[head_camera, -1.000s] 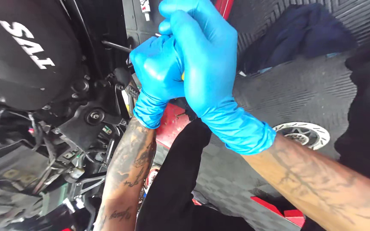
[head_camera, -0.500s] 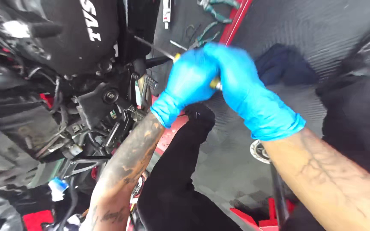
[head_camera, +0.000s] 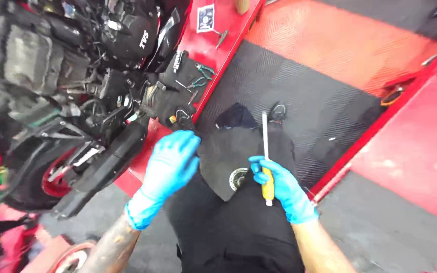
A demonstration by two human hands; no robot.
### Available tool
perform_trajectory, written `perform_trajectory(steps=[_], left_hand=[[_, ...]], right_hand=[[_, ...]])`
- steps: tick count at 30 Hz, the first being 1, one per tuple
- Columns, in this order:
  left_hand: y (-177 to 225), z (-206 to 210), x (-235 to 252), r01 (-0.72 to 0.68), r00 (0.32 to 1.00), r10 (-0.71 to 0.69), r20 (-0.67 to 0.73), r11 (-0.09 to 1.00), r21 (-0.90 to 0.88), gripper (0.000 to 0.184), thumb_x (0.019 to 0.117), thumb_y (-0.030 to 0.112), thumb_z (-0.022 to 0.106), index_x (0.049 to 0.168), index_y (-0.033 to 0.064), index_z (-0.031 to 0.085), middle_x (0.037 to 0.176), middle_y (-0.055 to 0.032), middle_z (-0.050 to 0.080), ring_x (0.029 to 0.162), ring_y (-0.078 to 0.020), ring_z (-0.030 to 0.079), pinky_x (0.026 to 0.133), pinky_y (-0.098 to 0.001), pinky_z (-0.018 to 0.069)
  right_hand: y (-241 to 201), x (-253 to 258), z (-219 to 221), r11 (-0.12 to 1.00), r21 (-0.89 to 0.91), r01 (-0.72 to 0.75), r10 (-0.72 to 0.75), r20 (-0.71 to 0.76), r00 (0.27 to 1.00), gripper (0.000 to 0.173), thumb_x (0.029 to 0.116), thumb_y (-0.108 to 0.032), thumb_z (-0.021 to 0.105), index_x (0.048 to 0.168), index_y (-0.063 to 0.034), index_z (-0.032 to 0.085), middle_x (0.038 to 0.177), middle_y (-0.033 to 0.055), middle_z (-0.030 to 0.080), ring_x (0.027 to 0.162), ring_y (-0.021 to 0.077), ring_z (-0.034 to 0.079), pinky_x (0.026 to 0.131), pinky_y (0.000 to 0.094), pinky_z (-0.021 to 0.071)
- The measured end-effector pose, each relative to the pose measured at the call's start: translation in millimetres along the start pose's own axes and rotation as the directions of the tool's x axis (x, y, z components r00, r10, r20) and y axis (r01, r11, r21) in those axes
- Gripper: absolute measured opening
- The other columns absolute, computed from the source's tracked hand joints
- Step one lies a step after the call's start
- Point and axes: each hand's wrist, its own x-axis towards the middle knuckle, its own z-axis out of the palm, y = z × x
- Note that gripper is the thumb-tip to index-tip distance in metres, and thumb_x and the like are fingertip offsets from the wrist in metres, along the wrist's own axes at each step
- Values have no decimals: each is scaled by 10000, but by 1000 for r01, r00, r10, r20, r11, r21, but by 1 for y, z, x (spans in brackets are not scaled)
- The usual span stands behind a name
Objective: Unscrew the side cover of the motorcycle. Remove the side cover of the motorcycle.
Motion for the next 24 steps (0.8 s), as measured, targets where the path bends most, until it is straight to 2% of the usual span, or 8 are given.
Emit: perform_trajectory(steps=[2, 5, 7, 9, 13, 16, 20, 24], left_hand=[[-6, 17, -57, 340, 932, -350, -95, 934, -105, 617, 995, 470, 534, 1488, 99, 526, 1535, -158, 500, 1438, -359, 444, 1167, -578, 357], [21, 58, -133, 546, 765, -643, -35, 677, -494, 720, 1038, 508, 485, 1604, 90, 333, 1605, -166, 403, 1474, -271, 411, 1206, -475, 361], [41, 79, -162, 545, 735, -677, 30, 564, -621, 662, 1061, 466, 468, 1610, 123, 333, 1615, -132, 405, 1471, -223, 426, 1206, -456, 376], [45, 87, -174, 558, 762, -645, 59, 606, -567, 557, 1072, 385, 437, 1561, 119, 436, 1559, -118, 488, 1441, -236, 469, 1196, -480, 386], [26, 87, -158, 520, 846, -525, 97, 768, -374, 409, 1036, 252, 483, 1386, 108, 637, 1430, -105, 614, 1337, -292, 567, 1132, -517, 433], [15, 92, -132, 528, 841, -524, 136, 739, -418, 404, 1055, 303, 480, 1354, 100, 658, 1395, -108, 641, 1321, -281, 585, 1133, -495, 437], [-25, 123, -71, 571, 815, -539, 212, 685, -452, 396, 1058, 330, 489, 1334, 118, 677, 1354, -91, 669, 1299, -250, 603, 1124, -468, 451], [-108, 191, 18, 666, 739, -596, 313, 578, -472, 382, 1067, 306, 477, 1315, 105, 685, 1313, -83, 689, 1250, -201, 632, 1106, -428, 478]], right_hand=[[15, -49, -12, 985, 94, 142, -135, -76, 988, 234, 999, -252, 537, 1141, -131, 678, 906, -21, 668, 581, 18, 549, 494, 152, 467], [28, -89, -8, 931, 108, 349, -328, -174, 928, 194, 943, -234, 570, 1016, -126, 713, 989, 42, 718, 732, 83, 661, 619, 212, 557], [30, -98, -5, 906, 85, 415, -395, -188, 899, 285, 944, -214, 513, 1092, -89, 722, 1087, 94, 734, 909, 171, 715, 804, 311, 608], [29, -99, -3, 921, 22, 389, -380, -174, 909, 361, 946, -172, 444, 1205, -85, 680, 1104, 81, 731, 927, 166, 711, 827, 318, 605], [11, -79, 4, 932, -212, 295, -318, -84, 944, 448, 955, -126, 458, 1386, -57, 556, 1110, 59, 694, 681, 65, 583, 602, 219, 500], [-20, -39, 27, 851, -504, 151, -261, -155, 953, 480, 995, -146, 522, 1462, -38, 494, 1171, 57, 704, 591, 46, 540, 503, 201, 454], [-68, 81, 37, 363, -908, -208, -211, -298, 931, 274, 965, -211, 671, 1229, -143, 701, 1079, 34, 727, 798, 133, 684, 695, 341, 585], [-80, 259, 1, -211, -960, -183, -171, -148, 974, 307, 934, -130, 598, 1223, -150, 702, 1244, 128, 665, 1093, 346, 661, 864, 621, 533]])
